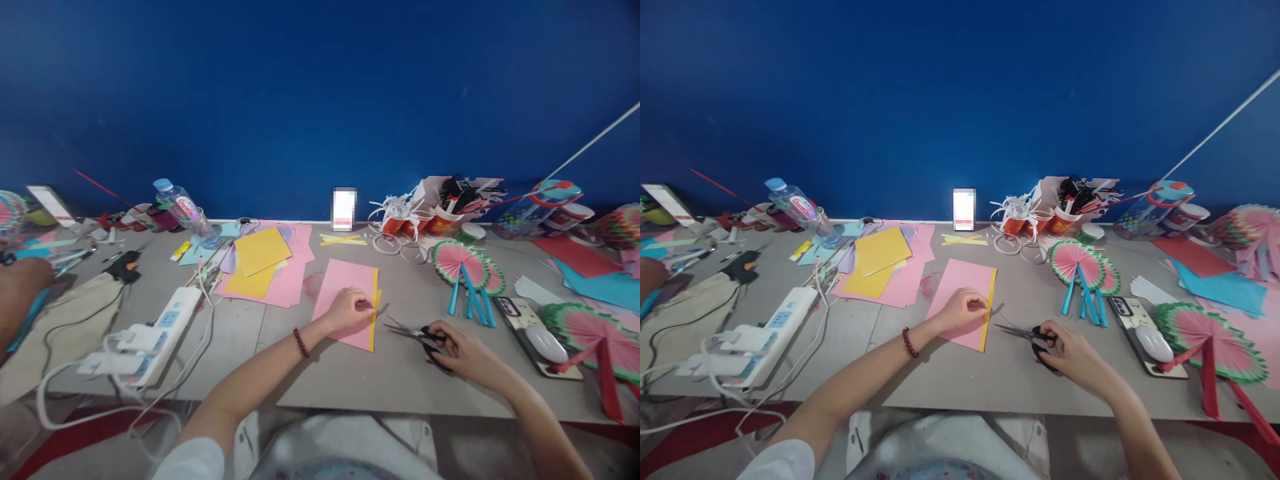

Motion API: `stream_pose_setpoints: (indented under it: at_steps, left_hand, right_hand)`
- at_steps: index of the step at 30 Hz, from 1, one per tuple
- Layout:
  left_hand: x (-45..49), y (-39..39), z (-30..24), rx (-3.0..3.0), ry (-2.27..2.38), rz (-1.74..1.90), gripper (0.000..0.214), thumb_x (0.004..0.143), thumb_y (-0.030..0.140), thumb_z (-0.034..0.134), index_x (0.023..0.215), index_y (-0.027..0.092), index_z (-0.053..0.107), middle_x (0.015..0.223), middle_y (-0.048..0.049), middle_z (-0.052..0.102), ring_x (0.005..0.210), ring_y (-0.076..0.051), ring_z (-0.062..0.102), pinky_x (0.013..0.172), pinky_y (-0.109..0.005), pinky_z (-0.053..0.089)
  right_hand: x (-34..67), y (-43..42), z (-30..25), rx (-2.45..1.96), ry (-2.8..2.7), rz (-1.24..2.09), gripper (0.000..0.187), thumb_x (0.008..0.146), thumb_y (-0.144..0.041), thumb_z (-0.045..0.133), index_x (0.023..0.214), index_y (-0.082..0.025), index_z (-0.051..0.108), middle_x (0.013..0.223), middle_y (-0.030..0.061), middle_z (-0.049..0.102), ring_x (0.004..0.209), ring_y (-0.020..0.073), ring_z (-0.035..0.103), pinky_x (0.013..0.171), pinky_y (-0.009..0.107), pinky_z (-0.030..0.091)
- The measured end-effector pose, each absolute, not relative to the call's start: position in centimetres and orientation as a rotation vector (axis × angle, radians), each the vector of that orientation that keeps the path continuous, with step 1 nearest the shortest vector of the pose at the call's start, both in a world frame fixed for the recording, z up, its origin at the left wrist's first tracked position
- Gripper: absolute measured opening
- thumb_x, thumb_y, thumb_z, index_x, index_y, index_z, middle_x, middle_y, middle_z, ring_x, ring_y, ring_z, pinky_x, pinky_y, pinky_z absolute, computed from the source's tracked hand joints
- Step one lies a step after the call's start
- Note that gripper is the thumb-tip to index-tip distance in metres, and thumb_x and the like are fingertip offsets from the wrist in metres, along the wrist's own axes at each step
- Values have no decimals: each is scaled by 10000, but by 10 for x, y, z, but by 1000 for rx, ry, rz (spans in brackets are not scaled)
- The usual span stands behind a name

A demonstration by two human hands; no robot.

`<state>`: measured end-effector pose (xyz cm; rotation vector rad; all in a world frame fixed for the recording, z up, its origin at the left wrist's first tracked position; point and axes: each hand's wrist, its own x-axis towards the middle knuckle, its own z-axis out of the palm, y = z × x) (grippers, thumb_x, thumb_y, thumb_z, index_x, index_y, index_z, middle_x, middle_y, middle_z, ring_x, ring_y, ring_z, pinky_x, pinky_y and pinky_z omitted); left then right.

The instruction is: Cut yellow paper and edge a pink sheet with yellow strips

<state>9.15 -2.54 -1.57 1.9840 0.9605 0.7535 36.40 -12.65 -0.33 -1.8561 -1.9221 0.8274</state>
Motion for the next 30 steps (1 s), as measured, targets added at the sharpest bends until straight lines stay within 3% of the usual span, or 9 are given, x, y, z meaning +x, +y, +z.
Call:
stream_pose_setpoints:
  at_steps: [8, 21, 30]
  left_hand:
    - [91, -25, -15, 1984, 951, 754, 61, 731, 212, 647, 678, 196, 672, 814, -2, 708, 828, -166, 616, 844, -291, 446]
    - [91, -24, -13, 1987, 958, 721, 78, 720, 210, 668, 644, 192, 668, 807, -18, 702, 823, -175, 608, 838, -297, 436]
    - [91, -24, -15, 1970, 940, 747, 88, 719, 211, 649, 634, 194, 666, 784, -13, 697, 809, -169, 603, 828, -287, 432]
  right_hand:
    - [344, -118, 1, -1799, -2097, 810, 233, 702, -364, 644, 876, -230, 565, 702, -15, 600, 589, 153, 542, 556, 248, 407]
    - [345, -108, 2, -1879, -2113, 849, 112, 733, -320, 599, 803, -240, 562, 693, -12, 621, 612, 171, 561, 564, 248, 383]
    - [342, -112, 3, -1956, -2105, 776, 109, 738, -323, 575, 810, -242, 570, 756, 16, 673, 669, 197, 615, 599, 261, 393]
